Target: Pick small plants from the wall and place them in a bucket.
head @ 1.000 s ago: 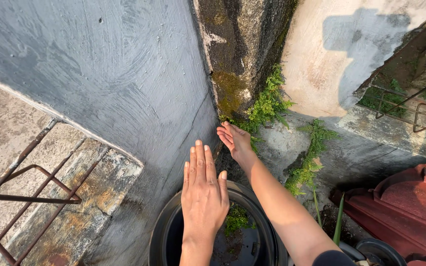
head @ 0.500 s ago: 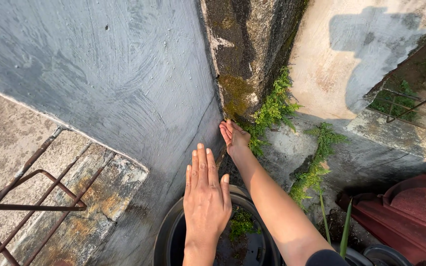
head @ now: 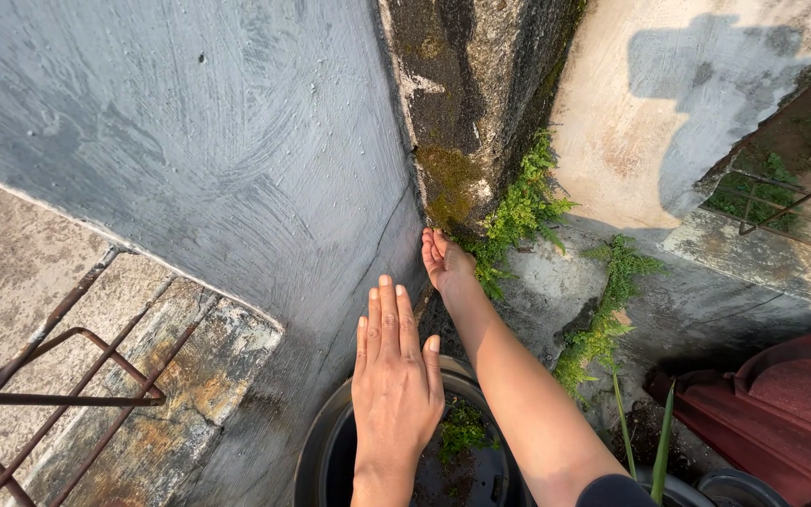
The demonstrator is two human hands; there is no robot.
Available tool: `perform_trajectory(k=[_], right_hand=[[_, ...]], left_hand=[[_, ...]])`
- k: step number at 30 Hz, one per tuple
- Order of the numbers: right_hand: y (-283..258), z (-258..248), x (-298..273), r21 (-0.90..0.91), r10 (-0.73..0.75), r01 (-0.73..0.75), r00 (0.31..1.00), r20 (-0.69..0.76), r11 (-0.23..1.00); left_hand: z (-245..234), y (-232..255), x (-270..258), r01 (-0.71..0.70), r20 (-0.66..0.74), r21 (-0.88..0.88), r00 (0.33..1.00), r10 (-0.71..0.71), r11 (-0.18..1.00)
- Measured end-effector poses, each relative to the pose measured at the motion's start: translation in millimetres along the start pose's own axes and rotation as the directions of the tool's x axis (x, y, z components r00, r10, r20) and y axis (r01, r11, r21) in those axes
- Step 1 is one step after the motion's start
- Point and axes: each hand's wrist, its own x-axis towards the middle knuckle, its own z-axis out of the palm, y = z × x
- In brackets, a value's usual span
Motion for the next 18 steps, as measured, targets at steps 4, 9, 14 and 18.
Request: perform_trajectory(k=[4,9,14,18], right_hand=[[-2.8,7.5,-15.4,-0.023,-0.033,0.032,0.999,-0.026,0.999],[-7.6,-5.7,-13.3,-0.09,-0.041,0.042,0.999,0.011,0.995],[-30.5,-14.5,-109.0,-0.285,-0.032,0.099,0.972,0.233,0.954],[-59.7,-10.9,-234.9,-0.577,0.0,0.284,0.897,0.442,0.765]], left_hand=[[-1.6,1.1,-1.0,0.002,0.0,0.012,1.0,-0.002,1.0],[-4.1,3.9,-2.5,0.012,0.005,0.005,1.0,-0.012,1.0],[-9.7,4.8,-2.8,0.002,-0.005,-0.006,1.0,-0.002,1.0],[-11.6,4.4,-3.0,-0.002,-0.015,-0.016,1.0,0.001,1.0]])
